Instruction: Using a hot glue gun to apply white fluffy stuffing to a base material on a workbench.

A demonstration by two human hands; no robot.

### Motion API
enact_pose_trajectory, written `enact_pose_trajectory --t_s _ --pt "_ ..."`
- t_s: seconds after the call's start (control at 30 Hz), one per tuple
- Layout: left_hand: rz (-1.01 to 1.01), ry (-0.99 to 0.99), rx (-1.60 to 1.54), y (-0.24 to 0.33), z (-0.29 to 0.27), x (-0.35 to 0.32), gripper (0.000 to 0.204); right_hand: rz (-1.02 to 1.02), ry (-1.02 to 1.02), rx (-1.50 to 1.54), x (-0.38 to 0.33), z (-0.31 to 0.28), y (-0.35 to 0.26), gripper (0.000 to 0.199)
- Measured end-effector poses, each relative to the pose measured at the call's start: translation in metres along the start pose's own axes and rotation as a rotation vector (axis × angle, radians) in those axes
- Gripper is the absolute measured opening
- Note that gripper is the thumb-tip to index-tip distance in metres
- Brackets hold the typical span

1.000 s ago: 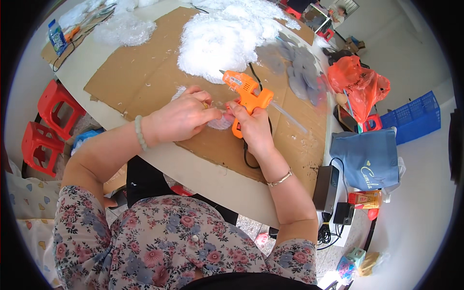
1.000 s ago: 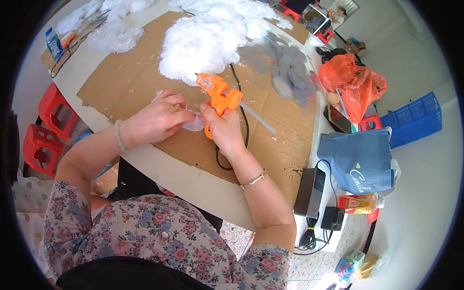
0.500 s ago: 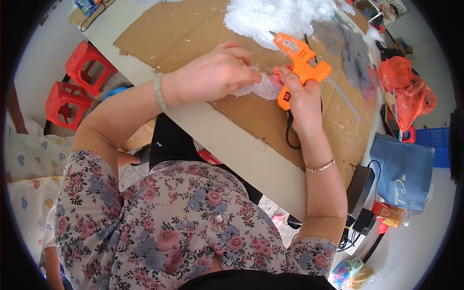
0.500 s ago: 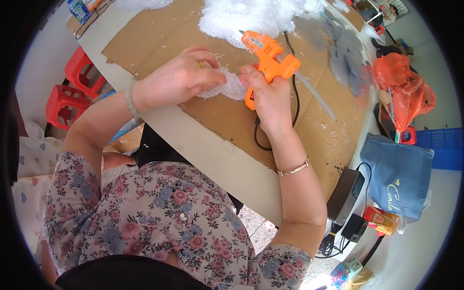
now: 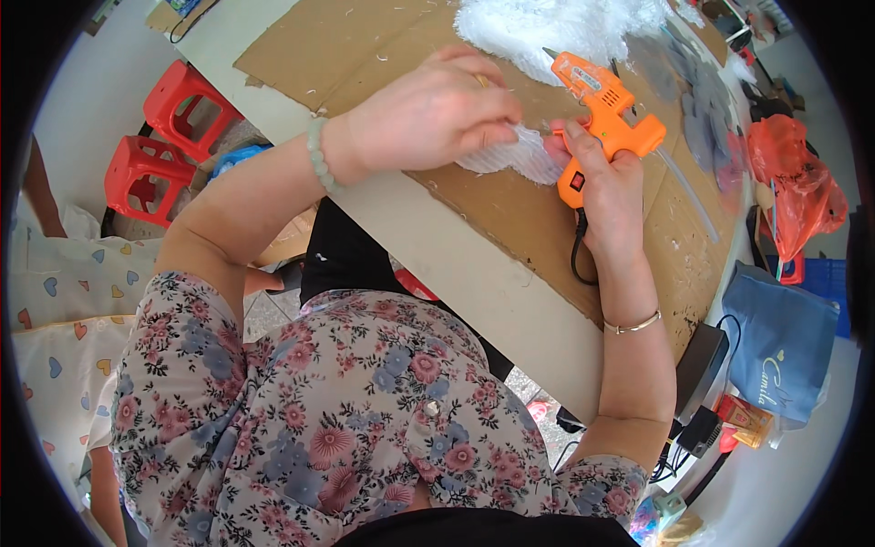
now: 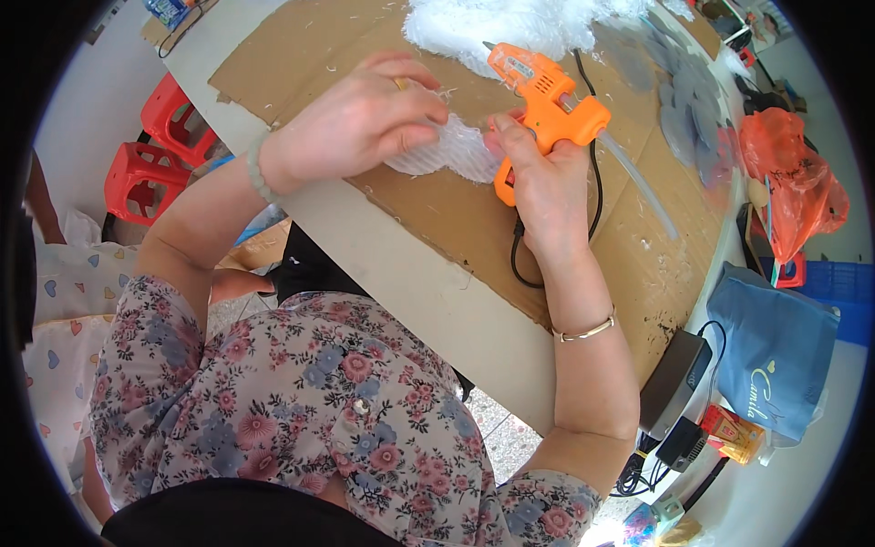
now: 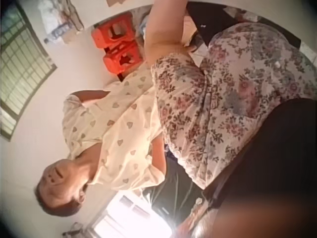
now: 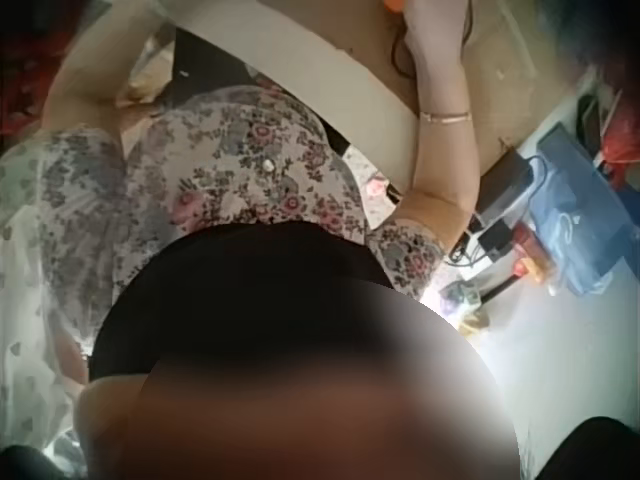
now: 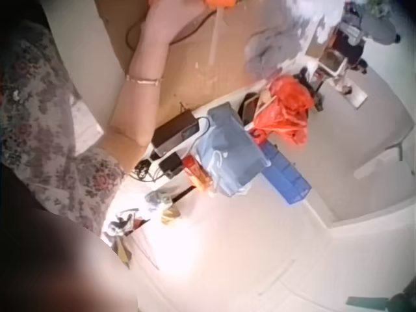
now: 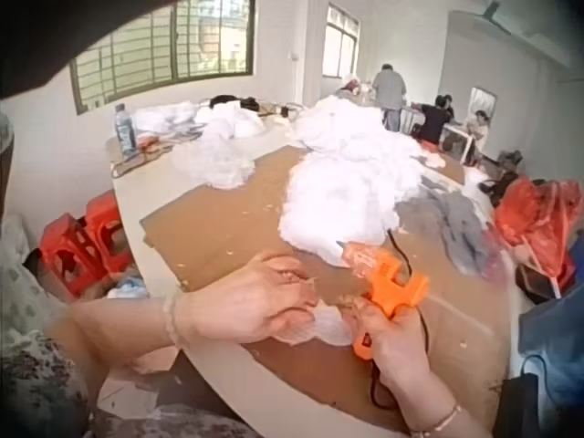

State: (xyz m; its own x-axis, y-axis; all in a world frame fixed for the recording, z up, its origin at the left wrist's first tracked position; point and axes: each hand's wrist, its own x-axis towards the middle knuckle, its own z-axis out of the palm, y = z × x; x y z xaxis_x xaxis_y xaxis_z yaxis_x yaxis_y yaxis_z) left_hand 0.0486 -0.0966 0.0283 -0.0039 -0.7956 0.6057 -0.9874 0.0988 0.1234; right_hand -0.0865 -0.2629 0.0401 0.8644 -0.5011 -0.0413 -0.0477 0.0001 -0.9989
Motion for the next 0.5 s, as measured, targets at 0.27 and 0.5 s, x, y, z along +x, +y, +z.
enact_pose_trajectory --t_s 0.27,0.5 --pt "-0.572 0.348 -0.221 -0.033 -0.022 -0.036 0.022 -0.043 -0.009 -0.05 -0.003 -0.002 -0.004 0.02" --pt "-0.716 0.107 -0.158 -0.018 -0.021 -0.046 0.015 -0.166 -0.033 -0.119 -0.013 -0.002 -0.014 0.02"
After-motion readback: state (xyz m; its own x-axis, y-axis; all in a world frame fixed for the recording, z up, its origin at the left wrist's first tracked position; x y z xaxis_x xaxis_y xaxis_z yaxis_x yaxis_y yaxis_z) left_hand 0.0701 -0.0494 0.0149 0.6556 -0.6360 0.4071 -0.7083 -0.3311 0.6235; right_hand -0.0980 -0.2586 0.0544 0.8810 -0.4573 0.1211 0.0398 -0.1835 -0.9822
